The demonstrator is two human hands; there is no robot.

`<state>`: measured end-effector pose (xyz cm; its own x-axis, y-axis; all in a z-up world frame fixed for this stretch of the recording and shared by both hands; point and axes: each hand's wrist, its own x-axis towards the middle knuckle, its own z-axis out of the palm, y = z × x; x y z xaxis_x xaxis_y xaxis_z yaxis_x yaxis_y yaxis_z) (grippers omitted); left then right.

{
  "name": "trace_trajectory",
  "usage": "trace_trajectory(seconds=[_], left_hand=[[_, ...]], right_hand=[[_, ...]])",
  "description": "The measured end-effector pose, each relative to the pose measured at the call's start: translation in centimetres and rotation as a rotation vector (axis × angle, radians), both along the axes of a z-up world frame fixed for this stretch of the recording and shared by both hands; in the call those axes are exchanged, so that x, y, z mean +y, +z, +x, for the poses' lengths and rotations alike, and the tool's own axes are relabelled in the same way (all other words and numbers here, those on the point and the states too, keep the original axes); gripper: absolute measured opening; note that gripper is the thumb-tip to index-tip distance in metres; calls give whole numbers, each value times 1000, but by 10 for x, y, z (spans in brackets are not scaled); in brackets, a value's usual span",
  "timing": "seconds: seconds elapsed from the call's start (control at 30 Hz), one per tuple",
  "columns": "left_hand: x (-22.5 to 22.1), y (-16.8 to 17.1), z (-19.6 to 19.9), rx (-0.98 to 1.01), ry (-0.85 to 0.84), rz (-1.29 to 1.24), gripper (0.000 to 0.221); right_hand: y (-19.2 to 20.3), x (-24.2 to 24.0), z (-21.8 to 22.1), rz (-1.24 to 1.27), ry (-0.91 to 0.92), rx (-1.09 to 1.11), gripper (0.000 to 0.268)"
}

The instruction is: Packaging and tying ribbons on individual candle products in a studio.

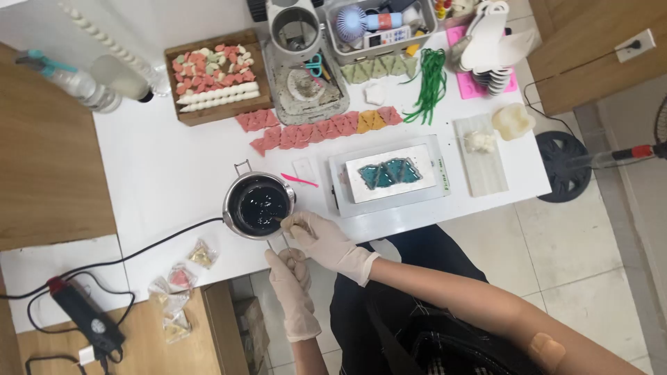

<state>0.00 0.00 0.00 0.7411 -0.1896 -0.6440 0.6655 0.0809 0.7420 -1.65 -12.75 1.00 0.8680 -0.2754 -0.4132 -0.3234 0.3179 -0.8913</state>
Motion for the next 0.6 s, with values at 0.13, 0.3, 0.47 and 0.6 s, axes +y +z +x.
trace_trajectory(seconds=[0.13, 0.3, 0.47, 0.6], left_hand=[[3, -13, 4, 11, 89, -11, 64], [8, -51, 7, -11, 141, -97, 61], [2, -44, 14, -5, 140, -104, 63], [2, -51, 16, 8, 120, -119, 64]], right_hand=[[-4, 7, 8, -200, 94, -3, 27], [3, 11, 1, -322, 180, -42, 40], [11, 4, -21, -368, 195, -1, 44], [26, -7, -37, -350, 170, 79, 45]])
